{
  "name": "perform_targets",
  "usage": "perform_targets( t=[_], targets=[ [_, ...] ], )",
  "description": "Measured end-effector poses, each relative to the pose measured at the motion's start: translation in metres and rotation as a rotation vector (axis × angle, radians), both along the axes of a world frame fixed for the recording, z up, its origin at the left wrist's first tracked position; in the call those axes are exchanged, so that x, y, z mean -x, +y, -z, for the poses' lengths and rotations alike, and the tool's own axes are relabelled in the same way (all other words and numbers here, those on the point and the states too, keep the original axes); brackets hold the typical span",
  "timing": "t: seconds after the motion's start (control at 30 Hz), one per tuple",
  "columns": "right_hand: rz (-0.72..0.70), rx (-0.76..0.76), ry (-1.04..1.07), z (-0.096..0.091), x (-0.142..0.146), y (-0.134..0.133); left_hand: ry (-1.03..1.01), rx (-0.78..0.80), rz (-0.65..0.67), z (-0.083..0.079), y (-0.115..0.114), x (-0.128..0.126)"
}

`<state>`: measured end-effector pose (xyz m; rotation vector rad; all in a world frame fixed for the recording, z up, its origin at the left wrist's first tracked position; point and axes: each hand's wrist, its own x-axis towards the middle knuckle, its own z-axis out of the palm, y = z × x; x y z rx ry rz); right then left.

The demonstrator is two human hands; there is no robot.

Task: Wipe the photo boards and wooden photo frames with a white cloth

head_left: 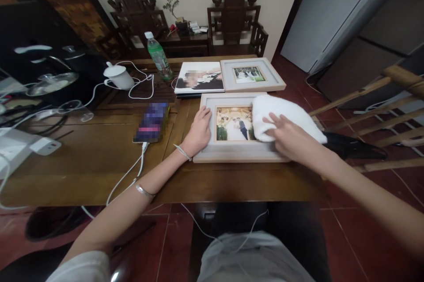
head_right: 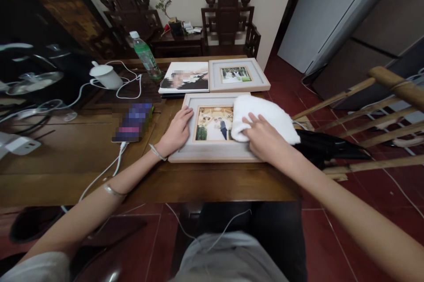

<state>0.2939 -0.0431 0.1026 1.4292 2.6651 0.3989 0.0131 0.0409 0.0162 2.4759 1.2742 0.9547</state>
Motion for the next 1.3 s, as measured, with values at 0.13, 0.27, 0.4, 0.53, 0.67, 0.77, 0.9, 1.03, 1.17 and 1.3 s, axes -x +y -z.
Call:
perform_targets(
  t=[0.13, 0.27, 0.4, 0.53, 0.67, 0.77, 0.9, 1.03, 1.17, 1.3],
  targets=[
    [-0.03, 0.141, 0.124, -0.014, 0.005, -0.057, -0.001, 0.038, -0.036, -0.002, -0.003, -0.002],
    [-0.078, 0.234, 0.229, -0.013, 0.02, -0.068, 0.003, 0.009, -0.003, -0.004, -0.002, 0.0],
    [-0.084, 0.191, 0.218, 0.002, 0.03, -0.023, 0.036, 0.027, 0.025, -0.007, 0.0, 0.004],
    [-0.038, 0.04, 0.194, 0.01, 0.024, 0.049, 0.054, 0.041, 0.027, -0.008, 0.001, 0.004],
    [0.015, -0.086, 0.136, 0.015, 0.024, 0.096, 0.044, 0.019, 0.021, -0.007, 0.002, 0.004],
    [0.035, -0.061, 0.051, 0.019, 0.032, 0.094, 0.03, 0.039, 0.006, -0.008, 0.003, 0.004],
    [-0.017, 0.001, -0.018, 0.014, 0.04, 0.046, 0.029, 0.028, 0.001, -0.008, 0.001, 0.004],
    [-0.121, 0.109, -0.012, -0.009, 0.042, -0.02, 0.027, 0.015, 0.0, -0.005, 0.0, 0.002],
    [-0.157, 0.24, 0.041, -0.023, 0.054, -0.064, 0.018, 0.014, 0.011, -0.005, 0.0, 0.002],
    [-0.141, 0.239, 0.062, -0.006, 0.066, -0.06, 0.042, 0.031, 0.013, -0.006, 0.0, 0.003]
  ],
)
